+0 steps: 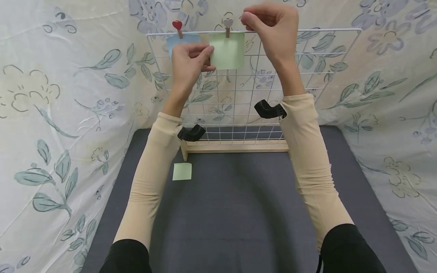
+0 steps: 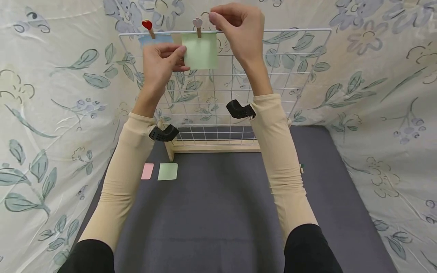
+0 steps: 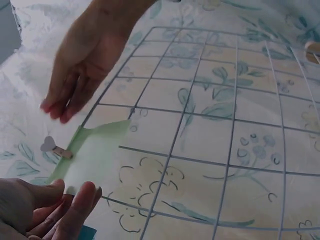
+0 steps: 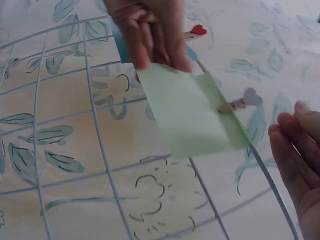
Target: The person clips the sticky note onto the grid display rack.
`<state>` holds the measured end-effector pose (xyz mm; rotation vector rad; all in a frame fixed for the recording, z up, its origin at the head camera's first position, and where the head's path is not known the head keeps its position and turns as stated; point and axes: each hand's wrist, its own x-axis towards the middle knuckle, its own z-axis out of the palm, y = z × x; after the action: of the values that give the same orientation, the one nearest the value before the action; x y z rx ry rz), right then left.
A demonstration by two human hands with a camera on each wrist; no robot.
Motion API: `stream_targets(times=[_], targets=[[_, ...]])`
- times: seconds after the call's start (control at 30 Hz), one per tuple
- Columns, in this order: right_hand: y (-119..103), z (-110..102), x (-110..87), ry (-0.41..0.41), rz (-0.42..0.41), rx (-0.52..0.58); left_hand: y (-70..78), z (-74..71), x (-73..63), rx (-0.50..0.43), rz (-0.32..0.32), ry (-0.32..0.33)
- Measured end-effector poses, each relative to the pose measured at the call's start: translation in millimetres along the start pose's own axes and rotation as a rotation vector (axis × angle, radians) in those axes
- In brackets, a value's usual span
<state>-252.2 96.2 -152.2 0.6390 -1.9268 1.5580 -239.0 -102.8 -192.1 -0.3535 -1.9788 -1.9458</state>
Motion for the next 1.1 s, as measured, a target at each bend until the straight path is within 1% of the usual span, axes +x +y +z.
stream_targets(times=[0.03,0.1,0.23,0.27,0.33,0.4,0.47,0.57,0.7,0.77,0.9,0.97,1.1], targets=[[2,-3,-3.3,0.011,0.005,0.044,-1.1,-1.7,-1.6,-0.010,-0.005,-0.008],[5,-8,-9.9,-0.001,0.051,0.112,-3.3,-5.0,-4.8,-0.032,-0.017,-0.020],[18,-15,-25.7,-0.070,0.125,0.067,-8.6,-7.7,-10.2,-0.097,-0.053,-0.072],[22,-15,-29.3,-0.081,0.131,0.060,-10.0,-8.1,-11.6,-0.105,-0.063,-0.087],[29,-15,-36.2,-0.094,0.142,0.055,-12.6,-8.2,-14.1,-0.107,-0.062,-0.118],[35,-14,-42.3,-0.105,0.152,0.072,-15.0,-8.0,-16.6,-0.110,-0.056,-0.143],[40,-12,-48.3,-0.122,0.164,0.084,-18.6,-8.3,-19.4,-0.103,-0.051,-0.156],[45,-10,-58.4,-0.149,0.193,0.074,-25.9,-10.0,-25.7,-0.100,-0.053,-0.164],[46,-12,-73.9,-0.180,0.216,0.060,-41.1,-16.2,-37.0,-0.066,-0.088,-0.150],[43,-16,-81.9,-0.186,0.227,0.067,-49.4,-20.7,-42.5,-0.036,-0.097,-0.138],[43,-27,-96.3,-0.184,0.243,0.073,-64.3,-30.3,-52.3,-0.018,-0.123,-0.121],[51,-35,-104.4,-0.174,0.258,0.078,-71.0,-35.0,-58.1,-0.030,-0.145,-0.126],[80,-54,-120.7,-0.145,0.287,0.072,-85.0,-45.8,-70.2,-0.051,-0.190,-0.132]])
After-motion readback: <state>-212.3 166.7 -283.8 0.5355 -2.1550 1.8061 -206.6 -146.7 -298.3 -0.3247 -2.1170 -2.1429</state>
